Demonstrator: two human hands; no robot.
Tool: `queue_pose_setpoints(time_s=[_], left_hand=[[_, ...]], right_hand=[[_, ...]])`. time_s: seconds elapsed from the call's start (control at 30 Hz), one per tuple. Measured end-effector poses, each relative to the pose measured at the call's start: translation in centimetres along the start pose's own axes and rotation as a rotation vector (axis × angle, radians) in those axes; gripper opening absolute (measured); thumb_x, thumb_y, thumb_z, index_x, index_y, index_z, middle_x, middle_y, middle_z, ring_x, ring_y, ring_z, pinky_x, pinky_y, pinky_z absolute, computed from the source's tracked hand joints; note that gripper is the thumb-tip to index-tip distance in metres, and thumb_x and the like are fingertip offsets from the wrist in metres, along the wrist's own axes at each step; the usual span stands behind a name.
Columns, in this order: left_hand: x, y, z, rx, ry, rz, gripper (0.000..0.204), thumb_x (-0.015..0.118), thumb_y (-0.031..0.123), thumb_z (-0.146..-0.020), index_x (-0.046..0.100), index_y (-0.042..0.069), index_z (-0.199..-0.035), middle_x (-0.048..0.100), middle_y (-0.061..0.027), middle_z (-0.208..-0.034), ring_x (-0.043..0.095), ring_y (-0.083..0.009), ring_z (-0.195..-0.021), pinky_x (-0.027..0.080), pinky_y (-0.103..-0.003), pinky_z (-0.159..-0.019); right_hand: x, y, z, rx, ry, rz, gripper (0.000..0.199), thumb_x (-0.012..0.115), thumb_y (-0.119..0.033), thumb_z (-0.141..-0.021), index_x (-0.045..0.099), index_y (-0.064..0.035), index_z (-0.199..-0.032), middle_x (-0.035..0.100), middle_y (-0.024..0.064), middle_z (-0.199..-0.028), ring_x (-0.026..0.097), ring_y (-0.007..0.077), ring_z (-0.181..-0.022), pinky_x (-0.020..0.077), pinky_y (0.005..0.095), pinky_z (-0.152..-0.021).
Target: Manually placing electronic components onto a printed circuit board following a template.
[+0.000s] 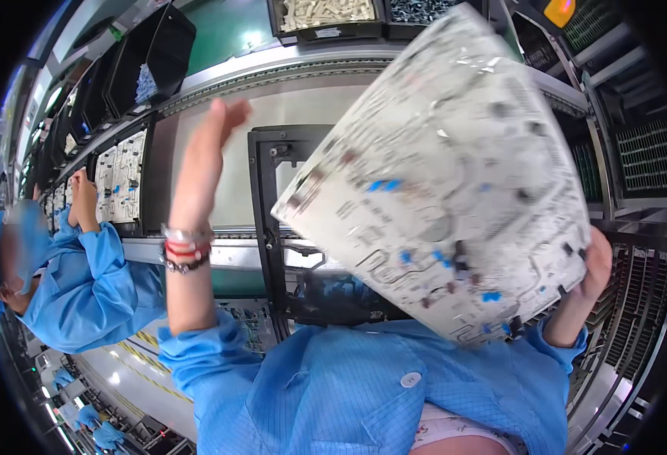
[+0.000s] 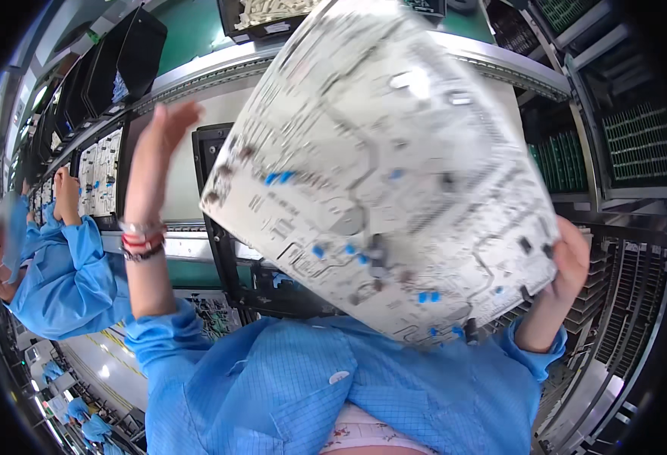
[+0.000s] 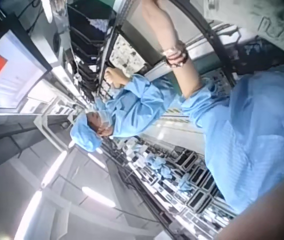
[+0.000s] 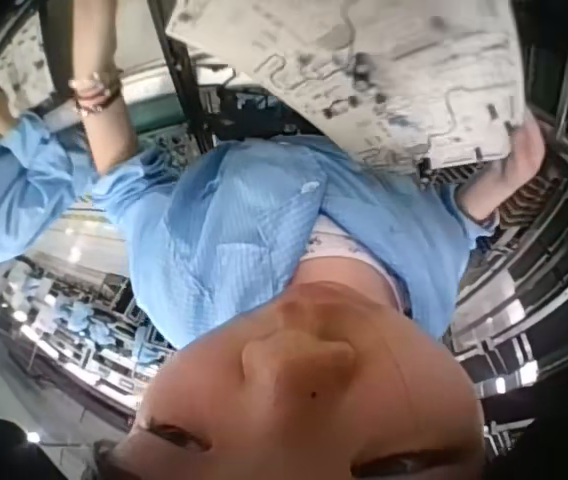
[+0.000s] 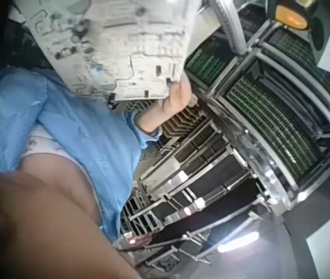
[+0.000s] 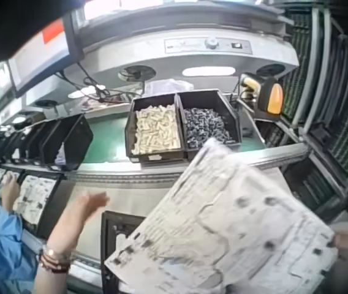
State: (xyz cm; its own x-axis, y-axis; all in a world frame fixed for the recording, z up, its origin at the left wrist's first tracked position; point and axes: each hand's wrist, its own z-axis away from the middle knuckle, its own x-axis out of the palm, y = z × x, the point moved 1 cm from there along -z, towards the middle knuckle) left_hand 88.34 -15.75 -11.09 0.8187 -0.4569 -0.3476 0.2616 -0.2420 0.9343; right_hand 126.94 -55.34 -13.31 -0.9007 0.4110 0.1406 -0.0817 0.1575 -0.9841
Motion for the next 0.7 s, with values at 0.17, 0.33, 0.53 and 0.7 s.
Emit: queue_pose_setpoints(time_s=[0.17,0.33,0.53,0.7], left_hand=[[3.8,-0.6,6.0,-0.332,-0.063,0.501,0.058,0.029,0.045,-0.1,0.054,-0.003,-0.12,0.06,-0.0138,-0.119,0.056,-0.0197,-0.111,0.038,-0.032,-0.102],[5.4,0.9,5.9,-0.402,-0.094,0.696,0.055,0.031,0.043,-0.1,0.052,-0.003,-0.121,0.06,-0.0172,-0.117,0.058,-0.022,-0.109,0.043,-0.032,-0.097],[5.9,-0.9,5.3,-0.407,-0.081,0.765,0.042,0.036,0.035,-0.099,0.053,0.0,-0.116,0.062,-0.0124,-0.108,0.06,-0.0167,-0.097,0.046,-0.03,-0.089],[6.1,-1.0,4.9,-0.391,-0.097,0.739,0.03,0.041,0.026,-0.097,0.053,0.004,-0.114,0.062,-0.0047,-0.097,0.058,-0.01,-0.086,0.047,-0.025,-0.081]], right_hand=[[2.9,-0.6,-7.2,0.113,-0.162,0.012,0.05,0.063,-0.024,-0.087,0.052,0.0119,-0.12,0.063,0.0181,-0.11,0.063,0.0205,-0.095,0.0486,0.031,-0.085],[3.5,-1.9,-10.3,0.235,-0.382,0.034,0.047,0.061,-0.023,-0.088,0.054,0.0122,-0.118,0.065,0.0177,-0.106,0.064,0.0192,-0.091,0.0503,0.0287,-0.08],[5.7,-1.0,-11.7,0.314,-0.501,0.209,0.039,0.061,-0.021,-0.089,0.059,0.0098,-0.113,0.066,0.0157,-0.105,0.064,0.0179,-0.091,0.0501,0.0281,-0.08],[5.5,-0.6,-13.0,0.339,-0.52,0.141,0.036,0.056,-0.018,-0.092,0.058,0.0082,-0.117,0.066,0.0152,-0.105,0.065,0.0167,-0.091,0.0511,0.0279,-0.079]])
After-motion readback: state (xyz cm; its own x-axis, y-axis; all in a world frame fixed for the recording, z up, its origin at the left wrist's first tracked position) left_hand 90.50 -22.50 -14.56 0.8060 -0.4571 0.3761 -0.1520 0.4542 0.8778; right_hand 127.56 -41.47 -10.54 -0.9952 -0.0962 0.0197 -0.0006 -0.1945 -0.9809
